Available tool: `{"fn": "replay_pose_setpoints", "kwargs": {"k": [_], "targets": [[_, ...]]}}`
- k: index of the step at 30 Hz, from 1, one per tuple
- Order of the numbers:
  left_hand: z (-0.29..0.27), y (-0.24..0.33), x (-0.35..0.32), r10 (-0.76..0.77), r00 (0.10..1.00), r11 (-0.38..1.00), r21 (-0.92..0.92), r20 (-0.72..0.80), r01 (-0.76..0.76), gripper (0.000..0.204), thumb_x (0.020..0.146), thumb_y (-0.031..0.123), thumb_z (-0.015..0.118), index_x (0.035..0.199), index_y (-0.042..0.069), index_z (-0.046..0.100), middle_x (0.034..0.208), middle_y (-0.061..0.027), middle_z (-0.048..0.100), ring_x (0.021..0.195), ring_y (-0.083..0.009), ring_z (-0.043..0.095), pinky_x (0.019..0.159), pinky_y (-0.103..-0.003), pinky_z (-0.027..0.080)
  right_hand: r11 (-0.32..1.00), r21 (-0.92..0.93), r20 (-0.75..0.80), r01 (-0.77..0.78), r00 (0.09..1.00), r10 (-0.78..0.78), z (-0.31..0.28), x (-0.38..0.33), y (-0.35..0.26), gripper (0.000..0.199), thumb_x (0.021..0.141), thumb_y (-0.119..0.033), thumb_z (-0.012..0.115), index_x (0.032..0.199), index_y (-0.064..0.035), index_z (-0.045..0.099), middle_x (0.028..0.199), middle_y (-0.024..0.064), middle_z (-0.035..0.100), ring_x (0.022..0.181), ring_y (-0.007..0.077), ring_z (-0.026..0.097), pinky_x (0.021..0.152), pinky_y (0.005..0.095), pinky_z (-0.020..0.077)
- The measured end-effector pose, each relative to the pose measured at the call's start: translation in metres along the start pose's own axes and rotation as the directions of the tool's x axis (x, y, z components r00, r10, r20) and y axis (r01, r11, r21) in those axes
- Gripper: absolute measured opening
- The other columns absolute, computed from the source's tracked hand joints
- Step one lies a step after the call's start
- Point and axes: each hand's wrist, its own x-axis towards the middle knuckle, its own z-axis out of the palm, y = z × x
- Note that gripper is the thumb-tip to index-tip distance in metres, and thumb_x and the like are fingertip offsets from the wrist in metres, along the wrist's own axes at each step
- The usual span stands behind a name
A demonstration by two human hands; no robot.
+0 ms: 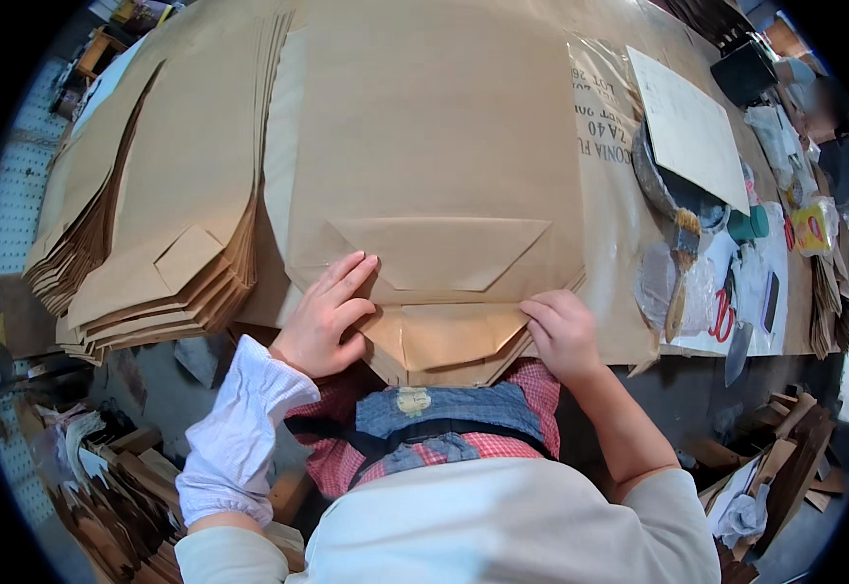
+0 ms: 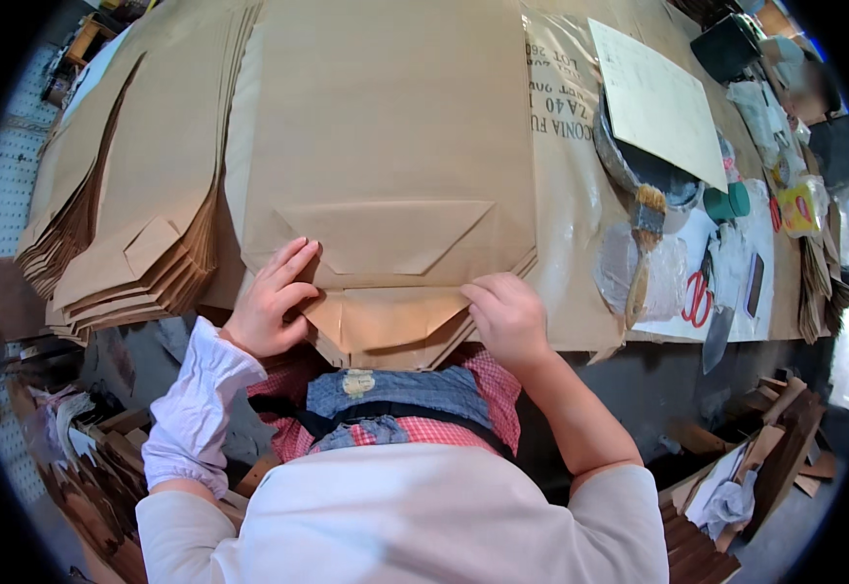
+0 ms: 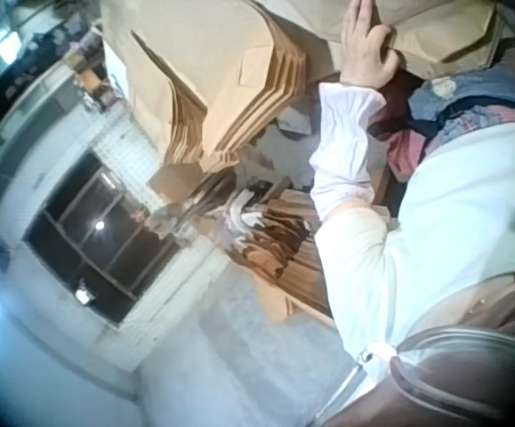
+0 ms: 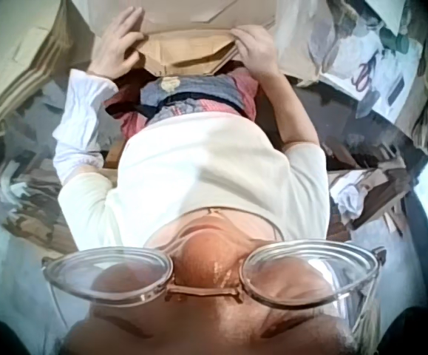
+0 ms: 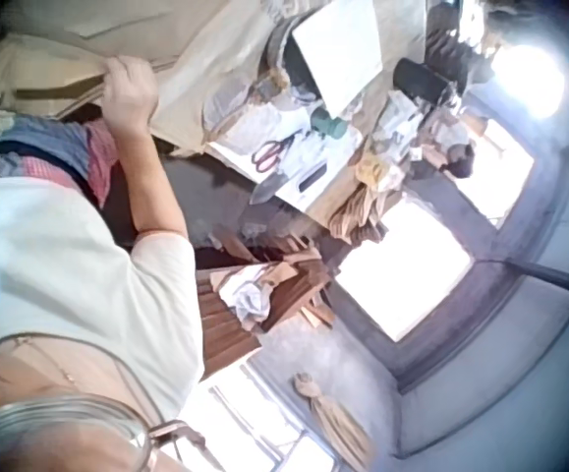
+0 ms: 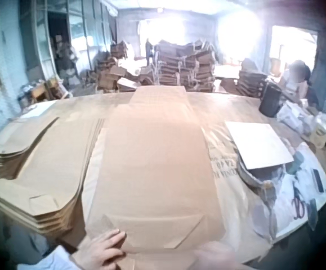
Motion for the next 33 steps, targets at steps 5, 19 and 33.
{"fn": "replay_pose_setpoints", "kwargs": {"k": [5, 19, 33], "targets": [[0.006, -0.01, 0.028, -0.324, 0.922, 0.903, -0.361, -0.212, 0.235, 0.016, 0.075, 0.004, 0.072, 0.075, -0.001, 0.056, 0.1, -0.011, 0.058, 0.091, -0.024, 0.056, 0.076, -0.032, 0.045, 0.93, 0.193, 0.084, -0.312, 0.95, 0.301, -0.008, 0.047, 0.001, 0.012, 0.076, -0.01, 0.073, 0.078, -0.0017, 0.064, 0.082, 0.0116, 0.061, 0.079, 0.0283, 0.059, 0.069, 0.0367, 0.0483], [0.023, -0.01, 0.091, -0.709, 0.629, 0.623, 0.135, -0.318, 0.77, 0.046, 0.077, 0.045, 0.074, 0.07, 0.005, 0.052, 0.066, -0.0118, 0.057, 0.064, -0.0346, 0.055, 0.059, -0.047, 0.043, 0.785, -0.443, -0.036, -0.433, 0.883, 0.467, 0.037, 0.091, 0.003, 0.047, 0.074, -0.044, 0.077, 0.061, -0.004, 0.055, 0.064, 0.0098, 0.06, 0.054, 0.0299, 0.059, 0.05, 0.0402, 0.0463], [0.03, 0.019, 0.056, -0.253, 0.967, 0.912, 0.322, -0.04, 0.252, 0.084, 0.07, 0.034, 0.061, 0.139, -0.009, 0.036, 0.148, -0.0241, 0.034, 0.139, -0.0352, 0.03, 0.117, -0.044, 0.021, 0.975, -0.192, 0.259, -0.109, 0.953, 0.157, 0.037, 0.06, -0.05, 0.08, 0.076, -0.031, 0.074, 0.138, 0.0062, 0.039, 0.143, 0.0217, 0.042, 0.138, 0.0321, 0.035, 0.115, 0.043, 0.0254]]}}
